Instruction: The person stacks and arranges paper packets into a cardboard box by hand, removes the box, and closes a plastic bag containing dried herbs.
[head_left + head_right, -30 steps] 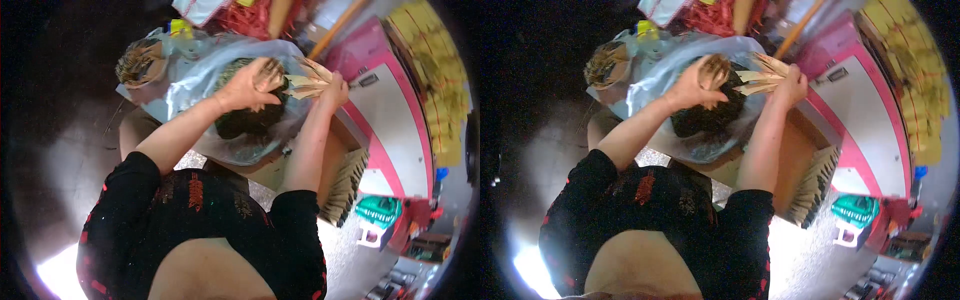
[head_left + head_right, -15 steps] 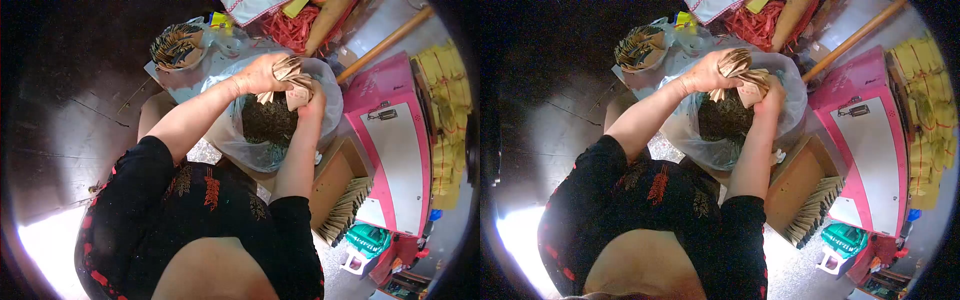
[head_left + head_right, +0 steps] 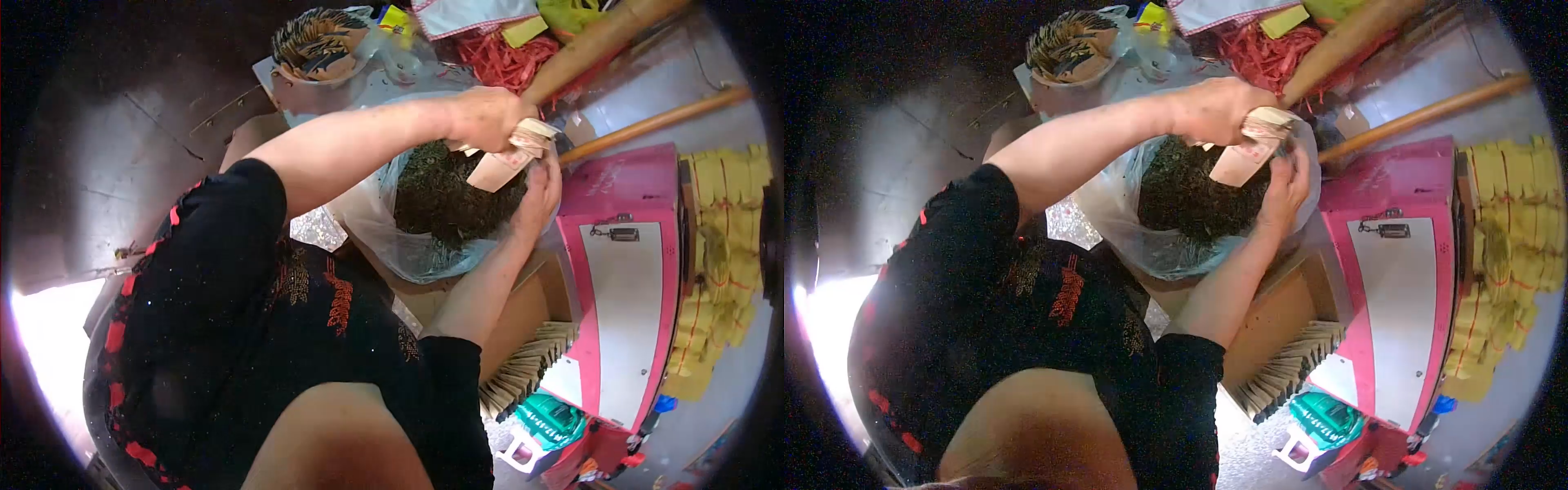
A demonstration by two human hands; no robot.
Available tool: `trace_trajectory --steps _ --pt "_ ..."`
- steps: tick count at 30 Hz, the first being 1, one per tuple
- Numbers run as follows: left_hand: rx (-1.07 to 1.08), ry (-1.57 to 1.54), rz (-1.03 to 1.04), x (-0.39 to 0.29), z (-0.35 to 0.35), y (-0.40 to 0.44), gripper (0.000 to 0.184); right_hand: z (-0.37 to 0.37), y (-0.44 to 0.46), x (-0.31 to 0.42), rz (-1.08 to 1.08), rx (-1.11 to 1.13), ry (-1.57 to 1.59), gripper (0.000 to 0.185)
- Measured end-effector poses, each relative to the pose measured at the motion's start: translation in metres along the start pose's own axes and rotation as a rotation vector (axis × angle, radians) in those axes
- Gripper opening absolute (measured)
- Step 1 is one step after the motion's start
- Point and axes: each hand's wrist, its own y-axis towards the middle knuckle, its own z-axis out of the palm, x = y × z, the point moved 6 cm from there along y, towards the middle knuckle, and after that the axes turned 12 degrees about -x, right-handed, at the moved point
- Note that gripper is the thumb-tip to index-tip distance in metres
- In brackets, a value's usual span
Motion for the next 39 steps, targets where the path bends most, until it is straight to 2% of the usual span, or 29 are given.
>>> trace_trajectory --steps 1,2,4,5,7,8,10,12,13,14,16,18,19,20,22,25,27,31,33,36,37,39 --pt "0.064 0.031 -0.003 -0.006 -0.003 0.004 0.039 0.006 -0.007 0.021 -0.223 0.109 0.139 0.036" --pt "0.01 0.013 0.109 -0.015 -0.008 0.005 0.034 0.007 -0.007 0.018 -0.22 0.122 0.137 0.036" --pt "0.089 0.066 0.106 -0.024 -0.005 0.012 0.032 0.013 -0.003 0.002 -0.095 0.267 0.068 0.034" --pt "0.084 0.064 0.099 -0.026 -0.006 0.014 0.032 0.012 0.002 -0.001 -0.07 0.209 0.182 0.033" --pt "0.054 0.054 0.232 -0.038 -0.011 0.013 0.03 0.012 0.006 -0.001 -0.095 0.162 0.205 0.031" --pt "0.053 0.052 0.231 -0.041 -0.014 0.012 0.03 0.009 0.008 0.002 -0.121 0.103 0.23 0.029" --pt "0.008 -0.002 0.13 -0.041 -0.022 0.014 0.033 0.004 0.017 -0.004 -0.163 0.09 0.22 0.026" --pt "-0.037 -0.128 0.155 -0.02 -0.016 0.019 0.038 0.001 0.022 0.002 -0.101 0.147 0.406 0.03" --pt "-0.109 -0.204 0.081 -0.006 -0.02 0.018 0.039 0.0 0.022 0.006 -0.108 0.143 0.401 0.03" --pt "-0.18 -0.281 0.006 0.008 -0.021 0.016 0.041 -0.004 0.022 0.006 -0.027 0.078 0.518 0.032" --pt "-0.047 -0.492 -0.184 0.03 -0.004 0.007 0.044 -0.009 0.021 0.003 0.137 -0.052 0.754 0.037" --pt "0.024 -0.701 -0.3 0.04 0.016 -0.003 0.049 -0.006 0.024 -0.012 0.187 -0.055 0.766 0.038" --pt "0.0 -0.851 -0.35 0.043 0.026 -0.008 0.054 0.006 0.021 -0.021 0.33 0.062 0.812 0.037" --pt "0.061 -1.006 -0.395 0.042 0.035 -0.012 0.056 0.019 0.016 -0.025 0.474 0.182 0.853 0.037" --pt "0.063 -1.141 -0.399 0.035 0.045 -0.019 0.056 0.032 0.008 -0.018 0.359 0.137 0.711 0.035" --pt "0.06 -1.198 -0.449 0.033 0.044 -0.028 0.049 0.039 0.005 -0.024 0.236 0.194 0.732 0.039" --pt "0.033 -1.239 -0.513 0.033 0.04 -0.031 0.044 0.041 0.002 -0.016 0.028 0.153 0.515 0.046" --pt "-0.079 -1.269 -0.588 0.041 0.041 -0.031 0.039 0.052 -0.011 -0.013 0.044 0.091 0.579 0.057" --pt "-0.077 -1.306 -0.614 0.041 0.041 -0.033 0.039 0.049 -0.014 -0.011 -0.037 0.02 0.338 0.058" --pt "-0.042 -1.377 -0.604 0.035 0.041 -0.037 0.038 0.046 -0.012 -0.021 -0.076 -0.032 0.255 0.057" --pt "-0.039 -1.301 -0.608 0.032 0.038 -0.04 0.04 0.042 -0.012 -0.016 -0.132 -0.112 0.191 0.051" --pt "-0.01 -1.219 -0.625 0.026 0.031 -0.046 0.042 0.039 -0.013 -0.011 -0.139 -0.107 0.079 0.049"
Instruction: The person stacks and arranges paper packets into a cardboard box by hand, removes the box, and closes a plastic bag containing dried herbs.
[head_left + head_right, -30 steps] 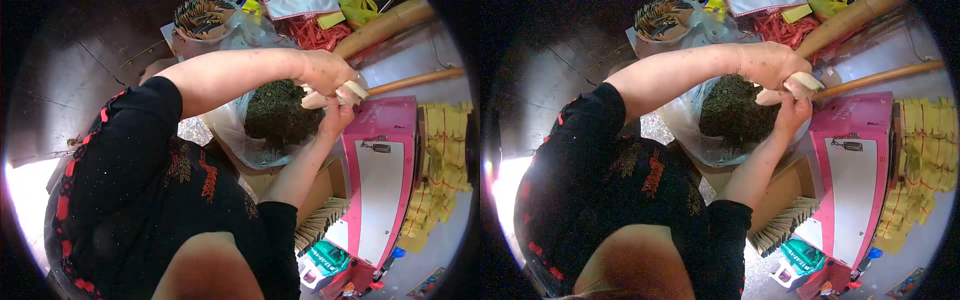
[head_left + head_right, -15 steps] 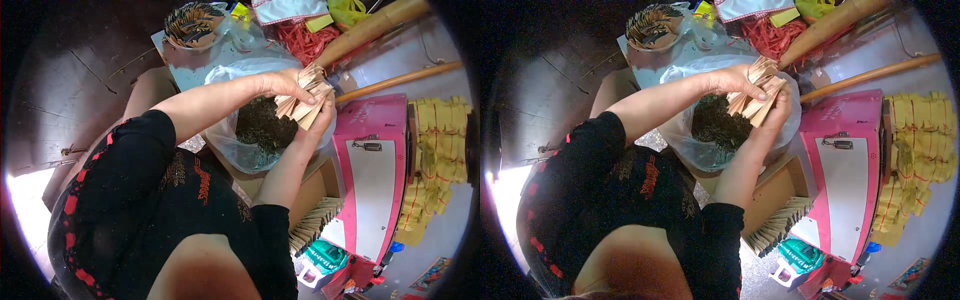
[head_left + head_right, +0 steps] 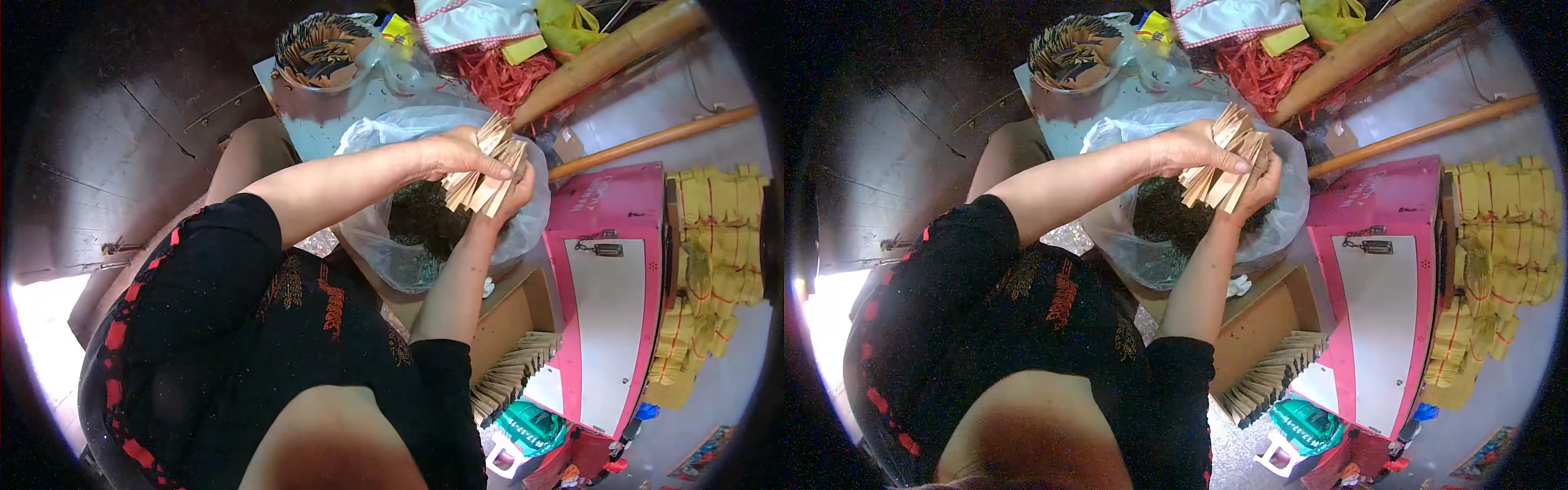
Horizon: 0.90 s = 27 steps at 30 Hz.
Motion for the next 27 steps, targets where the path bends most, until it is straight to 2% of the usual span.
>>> trace_trajectory --steps 1,3,5,6,7,9,10,13,15,17,19,21,22,23,24,27 --pt "0.0 0.0 -0.001 0.005 -0.001 0.003 0.042 0.0 0.001 0.003 -0.016 0.013 -0.109 0.047" --pt "0.007 0.0 0.022 0.013 -0.006 0.009 0.041 0.004 0.0 0.009 -0.081 -0.032 -0.128 0.041" --pt "-0.038 0.071 -0.022 0.012 -0.008 0.009 0.039 0.007 -0.001 0.017 -0.402 -0.102 -0.336 0.037" --pt "-0.081 0.088 0.005 0.008 -0.008 0.008 0.037 0.006 0.0 0.014 -0.423 -0.043 -0.403 0.028" --pt "-0.124 0.105 0.032 0.005 -0.01 0.009 0.036 0.007 0.0 0.016 -0.425 -0.043 -0.402 0.028" --pt "-0.197 0.121 0.002 0.008 -0.018 0.015 0.035 0.008 0.003 -0.007 0.097 0.018 -0.067 0.019" --pt "-0.232 0.156 0.01 0.004 -0.021 0.016 0.034 0.012 -0.003 -0.005 0.247 0.073 0.227 0.02" --pt "-0.257 0.15 0.049 -0.001 -0.022 0.012 0.032 0.017 -0.003 -0.002 0.174 0.19 0.197 0.022" --pt "-0.225 0.17 0.048 0.0 -0.018 0.012 0.033 0.016 -0.001 -0.004 0.201 0.118 0.234 0.022" --pt "-0.17 0.122 0.017 0.006 -0.016 0.011 0.035 0.007 0.007 -0.011 0.1 0.005 0.136 0.02" --pt "-0.043 0.003 -0.014 0.01 -0.007 0.007 0.037 0.004 0.009 -0.006 0.058 -0.003 0.124 0.023" --pt "-0.086 0.0 0.001 0.005 -0.007 0.002 0.037 0.003 0.005 0.014 -0.013 0.03 -0.339 0.028" --pt "-0.146 0.065 0.016 0.004 -0.01 0.004 0.036 0.007 0.004 0.014 -0.098 0.048 -0.453 0.03" --pt "-0.207 0.131 0.031 0.001 -0.015 0.006 0.035 0.01 0.001 0.013 -0.096 0.062 -0.438 0.03" --pt "-0.253 0.218 0.145 -0.004 -0.017 0.009 0.034 0.013 -0.003 0.011 -0.073 0.083 -0.397 0.029" --pt "-0.226 0.093 0.221 -0.008 -0.014 0.009 0.035 0.018 -0.006 -0.001 -0.072 0.108 -0.357 0.028"
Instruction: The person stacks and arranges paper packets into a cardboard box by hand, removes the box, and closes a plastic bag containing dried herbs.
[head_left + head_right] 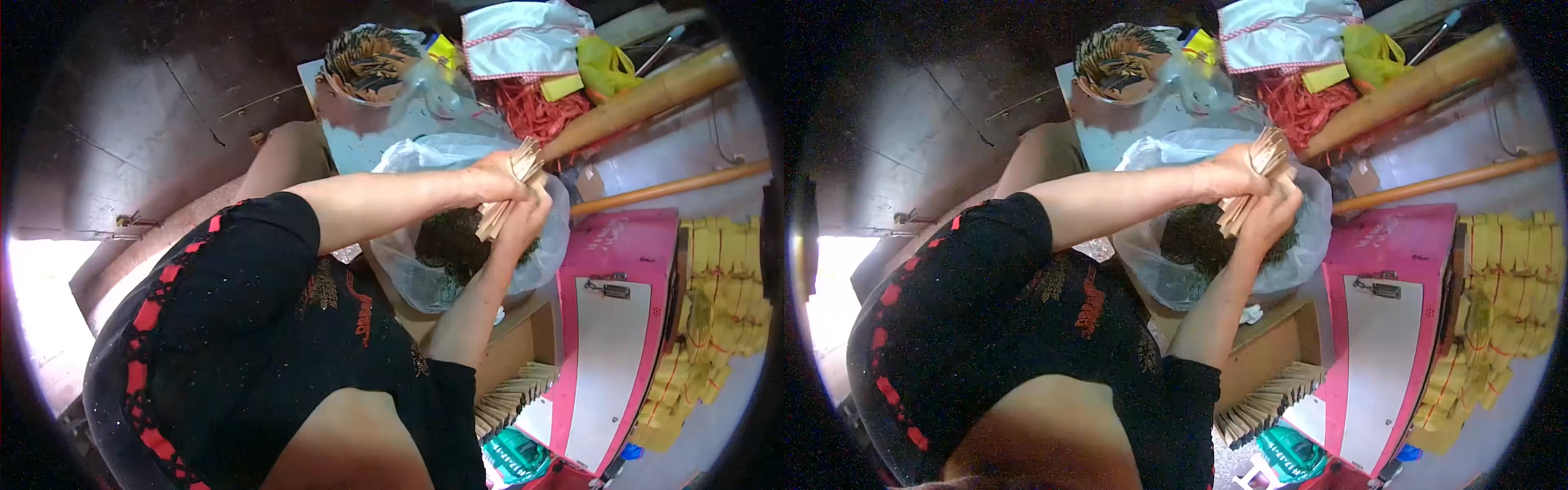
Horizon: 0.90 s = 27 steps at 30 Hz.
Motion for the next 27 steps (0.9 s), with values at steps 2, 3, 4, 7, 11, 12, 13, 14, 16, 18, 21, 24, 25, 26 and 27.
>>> trace_trajectory --steps 2,3,4,7,11,12,13,14,16,18,21,24,25,26,27 --pt "0.069 -0.217 -0.053 0.005 0.009 -0.004 0.04 0.0 -0.001 -0.011 0.158 -0.06 0.358 0.032" --pt "0.142 -0.182 -0.079 0.01 0.012 -0.003 0.041 0.002 -0.003 -0.018 0.247 -0.064 0.508 0.035" --pt "0.217 -0.147 -0.105 0.013 0.015 -0.003 0.043 0.002 -0.005 -0.013 0.25 -0.06 0.514 0.035" --pt "0.246 -0.177 -0.226 0.019 0.018 -0.007 0.038 0.001 -0.008 0.015 0.107 0.011 0.705 0.043" --pt "0.321 -0.237 -0.173 0.005 0.023 -0.017 0.022 0.002 -0.005 0.01 -0.285 -0.147 -0.046 0.04" --pt "0.32 -0.238 -0.173 0.004 0.022 -0.019 0.022 -0.003 -0.004 0.022 -0.414 -0.202 -0.23 0.04" --pt "0.278 -0.161 -0.151 0.005 0.019 -0.018 0.022 -0.006 -0.002 0.03 -0.403 -0.163 -0.178 0.04" --pt "0.238 -0.083 -0.13 0.005 0.016 -0.016 0.021 -0.007 -0.002 0.033 -0.391 -0.127 -0.127 0.041" --pt "0.242 -0.139 -0.157 0.01 0.016 -0.015 0.024 -0.011 0.0 0.029 -0.315 0.027 0.025 0.044" --pt "0.243 -0.197 -0.183 0.015 0.016 -0.013 0.027 -0.008 -0.004 0.032 -0.239 0.183 0.176 0.048" --pt "0.068 -0.351 -0.35 0.018 -0.003 -0.005 0.027 -0.029 -0.009 0.051 -0.027 -0.11 0.421 0.061" --pt "0.151 -0.457 -0.387 0.03 -0.002 -0.001 0.026 -0.019 -0.018 0.073 -0.397 0.05 0.222 0.067" --pt "0.141 -0.493 -0.375 0.021 0.004 -0.009 0.025 -0.01 -0.022 0.077 -0.365 0.128 0.26 0.072" --pt "0.129 -0.529 -0.363 0.012 0.008 -0.017 0.025 -0.01 -0.024 0.083 -0.331 0.082 0.312 0.077" --pt "0.166 -0.587 -0.369 0.011 0.01 -0.02 0.027 -0.01 -0.023 0.084 -0.324 0.111 0.3 0.079"
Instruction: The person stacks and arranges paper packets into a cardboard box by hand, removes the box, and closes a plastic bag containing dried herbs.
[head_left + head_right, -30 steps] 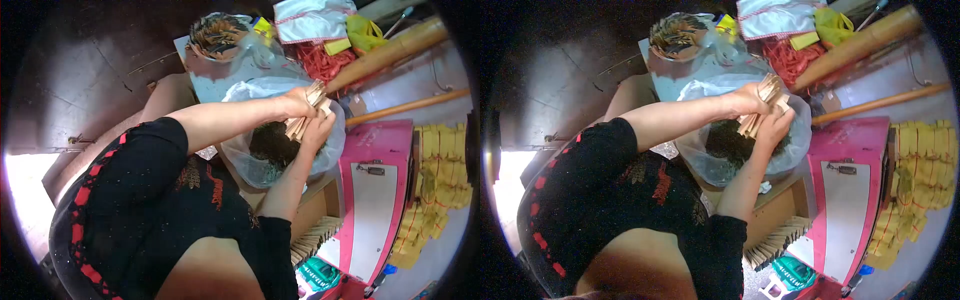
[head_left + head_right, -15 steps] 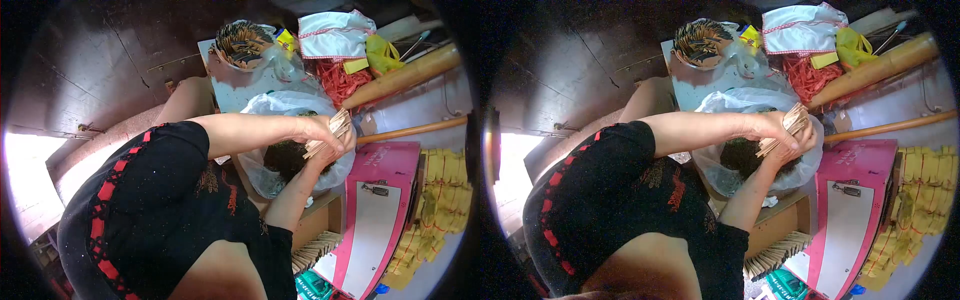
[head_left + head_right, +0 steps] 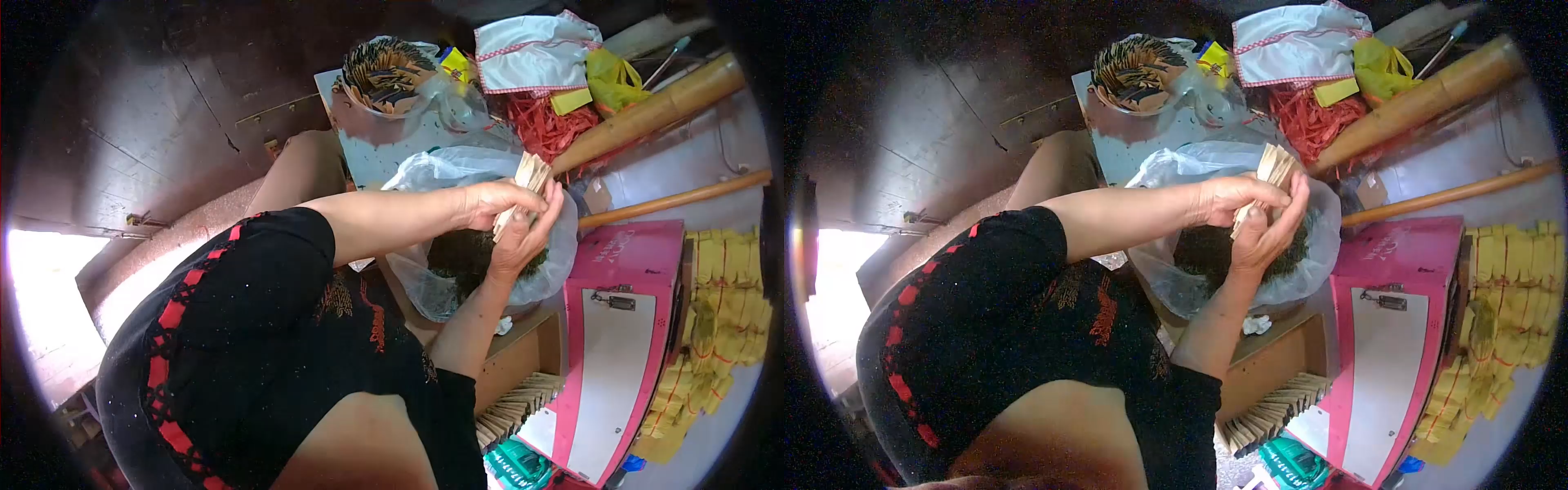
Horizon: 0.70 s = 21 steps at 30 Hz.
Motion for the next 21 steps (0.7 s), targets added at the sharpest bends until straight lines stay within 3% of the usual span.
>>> trace_trajectory --steps 4,5,6,9,11,12,13,17,20,21 --pt "0.026 -0.008 -0.061 0.005 -0.009 -0.002 0.024 -0.002 -0.005 0.003 0.069 -0.024 0.035 0.088" --pt "0.021 0.0 -0.118 0.007 -0.013 -0.002 0.022 -0.005 -0.004 -0.004 0.003 -0.029 -0.034 0.08" --pt "-0.136 0.059 -0.025 0.003 -0.012 -0.006 0.017 -0.006 -0.005 -0.004 -0.021 -0.023 -0.003 0.074" --pt "-0.019 0.309 -0.045 -0.002 -0.026 -0.008 0.027 -0.024 -0.014 -0.001 -0.049 0.01 -0.16 0.057" --pt "-0.038 0.348 0.117 -0.014 -0.036 -0.005 0.037 -0.068 -0.031 0.011 -0.041 -0.099 -0.335 0.048" --pt "-0.268 0.459 0.203 -0.024 -0.035 -0.015 0.038 -0.096 -0.044 0.01 0.021 -0.124 -0.424 0.044" --pt "-0.092 0.451 0.054 -0.025 -0.069 0.013 0.049 -0.123 -0.057 0.01 0.082 -0.145 -0.509 0.041" --pt "0.011 0.402 0.195 -0.034 -0.047 0.016 0.047 -0.238 -0.122 0.024 0.242 -0.287 -0.837 0.019" --pt "-0.086 0.56 0.277 -0.031 -0.035 0.019 0.044 -0.321 -0.174 0.052 0.274 -0.479 -1.198 0.014" --pt "-0.118 0.577 0.289 -0.029 -0.035 0.021 0.042 -0.347 -0.191 0.059 0.411 -0.566 -1.264 0.011"
